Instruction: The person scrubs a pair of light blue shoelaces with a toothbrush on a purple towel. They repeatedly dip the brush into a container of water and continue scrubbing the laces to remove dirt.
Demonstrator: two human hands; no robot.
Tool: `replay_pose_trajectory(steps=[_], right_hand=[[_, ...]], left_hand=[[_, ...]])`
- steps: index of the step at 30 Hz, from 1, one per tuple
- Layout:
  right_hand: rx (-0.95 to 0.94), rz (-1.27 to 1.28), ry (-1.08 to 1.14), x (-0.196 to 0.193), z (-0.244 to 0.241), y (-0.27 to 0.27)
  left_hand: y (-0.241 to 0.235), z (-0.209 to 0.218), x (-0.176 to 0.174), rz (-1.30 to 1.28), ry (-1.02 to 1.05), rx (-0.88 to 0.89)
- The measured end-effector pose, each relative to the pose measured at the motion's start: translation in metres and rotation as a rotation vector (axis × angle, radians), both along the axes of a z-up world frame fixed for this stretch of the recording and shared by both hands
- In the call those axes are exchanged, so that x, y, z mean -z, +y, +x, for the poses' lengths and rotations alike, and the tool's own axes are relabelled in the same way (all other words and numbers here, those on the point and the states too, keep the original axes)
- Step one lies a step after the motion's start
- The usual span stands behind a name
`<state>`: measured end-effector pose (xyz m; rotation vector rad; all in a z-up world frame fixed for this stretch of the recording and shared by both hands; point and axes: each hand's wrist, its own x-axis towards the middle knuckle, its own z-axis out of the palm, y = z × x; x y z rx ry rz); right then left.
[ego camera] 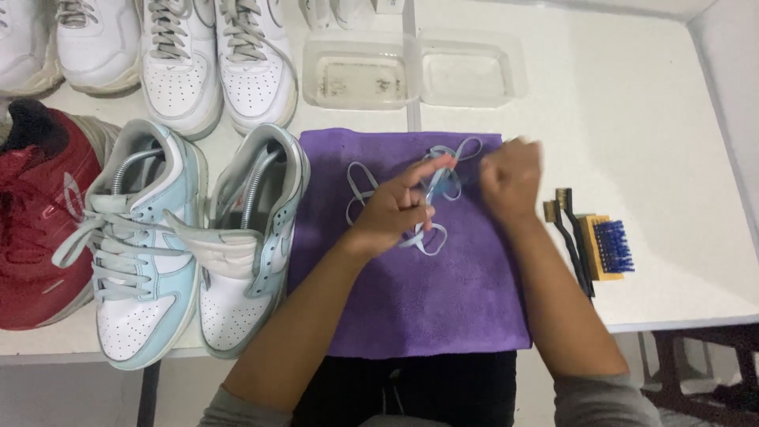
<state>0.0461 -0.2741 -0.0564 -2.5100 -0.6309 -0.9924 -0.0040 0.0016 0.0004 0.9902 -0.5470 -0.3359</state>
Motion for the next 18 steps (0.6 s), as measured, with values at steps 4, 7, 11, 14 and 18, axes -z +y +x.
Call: replay_pose_trajectory(steps=[4,7,11,14,18], right_hand=[[0.188,0.238,0.081,0.007,0.011,-0.034],[0.13,0.692,0.356,-0.025,-0.017,0.009],[-0.428,1.094,0.682,-0.041,-0.028,0.058],[-0.538,0.997,0.816,-0.024,-0.025,0.054],[-0.62,1.151,0.9,-0.001,-0.018,0.033]], left_hand=[[0.004,0.003,-0.01,-0.056,0.03,0.018],[0.001,-0.001,-0.015,-0.082,0.052,0.066],[-0.002,-0.003,-0.008,-0.143,0.091,0.162],[-0.011,0.004,0.031,-0.15,0.106,0.208],[-0.009,0.006,0.041,-0.15,0.11,0.232]])
